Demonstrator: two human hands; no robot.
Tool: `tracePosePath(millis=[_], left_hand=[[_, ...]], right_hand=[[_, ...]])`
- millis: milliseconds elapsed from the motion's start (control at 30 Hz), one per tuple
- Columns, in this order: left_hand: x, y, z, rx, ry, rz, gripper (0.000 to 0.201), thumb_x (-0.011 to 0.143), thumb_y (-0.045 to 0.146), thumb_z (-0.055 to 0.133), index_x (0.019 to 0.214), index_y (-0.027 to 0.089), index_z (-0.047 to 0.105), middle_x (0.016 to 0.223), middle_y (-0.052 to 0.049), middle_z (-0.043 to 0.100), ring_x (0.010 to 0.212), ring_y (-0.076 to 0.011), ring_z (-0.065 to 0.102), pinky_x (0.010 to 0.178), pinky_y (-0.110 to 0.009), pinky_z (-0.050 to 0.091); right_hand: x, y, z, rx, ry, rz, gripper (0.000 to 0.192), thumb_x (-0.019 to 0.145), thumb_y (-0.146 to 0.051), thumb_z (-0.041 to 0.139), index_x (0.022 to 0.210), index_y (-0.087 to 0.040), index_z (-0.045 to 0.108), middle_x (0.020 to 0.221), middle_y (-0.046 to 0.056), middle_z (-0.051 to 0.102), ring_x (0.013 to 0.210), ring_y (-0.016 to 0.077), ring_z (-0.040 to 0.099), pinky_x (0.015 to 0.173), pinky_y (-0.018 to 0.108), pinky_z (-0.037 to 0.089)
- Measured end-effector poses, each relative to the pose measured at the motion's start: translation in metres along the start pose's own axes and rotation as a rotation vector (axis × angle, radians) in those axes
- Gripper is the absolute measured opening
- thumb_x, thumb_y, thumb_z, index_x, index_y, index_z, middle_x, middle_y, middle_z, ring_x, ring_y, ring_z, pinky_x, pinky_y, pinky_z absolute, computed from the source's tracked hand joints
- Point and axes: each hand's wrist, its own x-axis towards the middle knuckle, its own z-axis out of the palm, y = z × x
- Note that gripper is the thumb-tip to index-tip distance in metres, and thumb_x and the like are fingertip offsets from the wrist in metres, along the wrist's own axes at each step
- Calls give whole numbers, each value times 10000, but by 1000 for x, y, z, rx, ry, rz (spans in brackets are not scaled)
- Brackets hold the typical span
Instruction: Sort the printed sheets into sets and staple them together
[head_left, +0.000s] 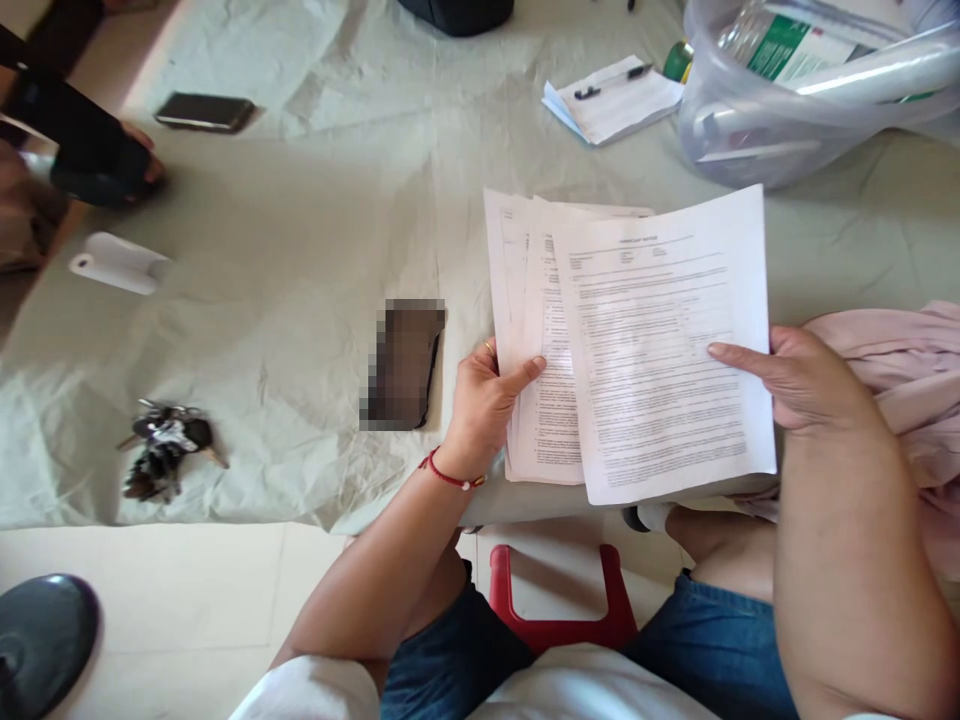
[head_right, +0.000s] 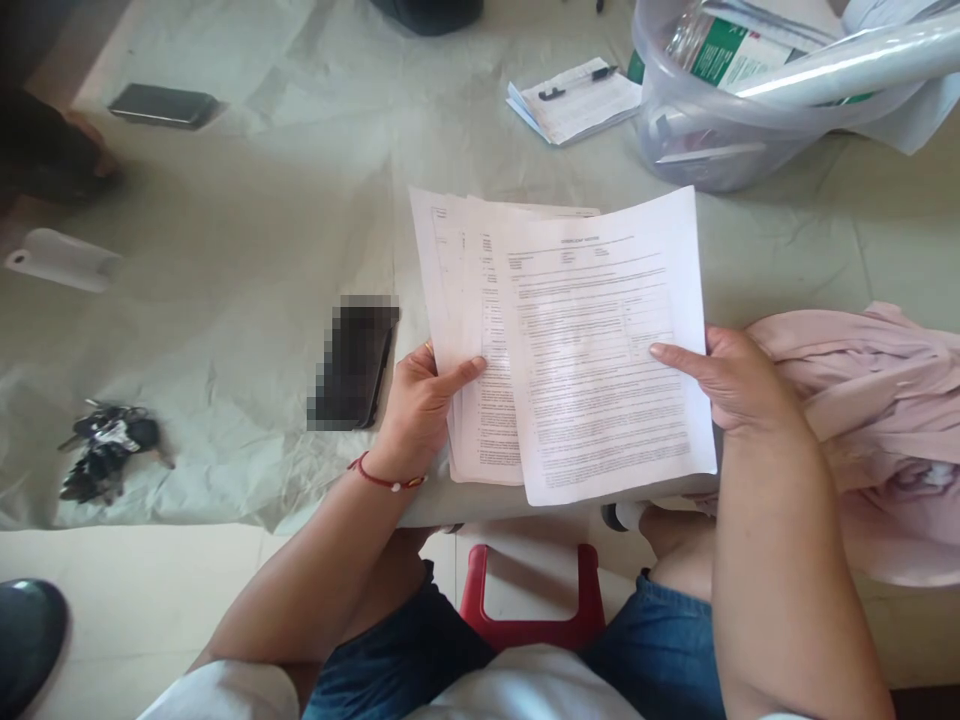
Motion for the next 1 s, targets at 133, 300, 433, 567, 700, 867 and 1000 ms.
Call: tracePosePath(millis=[133,300,433,567,700,867,1000], left_hand=[[-2,1,3,-27,-6,-3,430,724,411,1085,1020,209,847,1100,-100,898,961,-284,853,880,-424,713],[-2,4,4,-95,52,-45,404,757,522,1036,863,207,806,919,-66,856,793,-211,799,728,-337,673],[-1,7,4,-117,111,-67,301,771,378,959,699,205,723,736,-7,750,655,-139,699,612,-262,588],[1,7,4,-126,121,-64,227,740,306,877,642,203,700,693,-1,720,631,-125,666,597,-246,561],[1,4,3,-59,88,-46,223,801,357,895,726,222,735,778,-22,782,673,-157,700,621,-284,584],[0,-3,-3,21,77,78,351,873,530,938,864,221,773,839,-31,793,724,-177,717,679,-318,594],[0,-4,-6,55,77,94,413,860,566,968,827,219,747,819,-30,785,720,-178,712,672,-317,591]], right_hand=[[-1,0,10,35,-38,-36,638,454,-475,1174,1001,-256,931,1256,86,903,1248,399,844,1232,609,632],[2,4,15,78,-56,-149,627,546,-406,1161,1116,-299,920,1293,37,897,1288,369,832,1271,606,602],[5,8,14,77,-94,-174,603,612,-372,1131,1170,-320,908,1305,18,895,1298,354,827,1273,600,597],[5,9,14,49,4,-164,484,591,-351,1111,1031,-273,925,1237,46,908,1248,367,841,1238,585,620],[9,12,9,66,101,-185,459,583,-326,1087,997,-221,917,1173,94,913,1119,370,862,1158,597,656],[21,15,-6,162,264,-329,489,517,-256,1057,979,-220,902,1125,85,913,1129,374,852,1148,590,653],[23,14,-9,200,366,-438,418,523,-209,1011,920,-236,885,1088,59,906,1166,351,831,1149,575,651]])
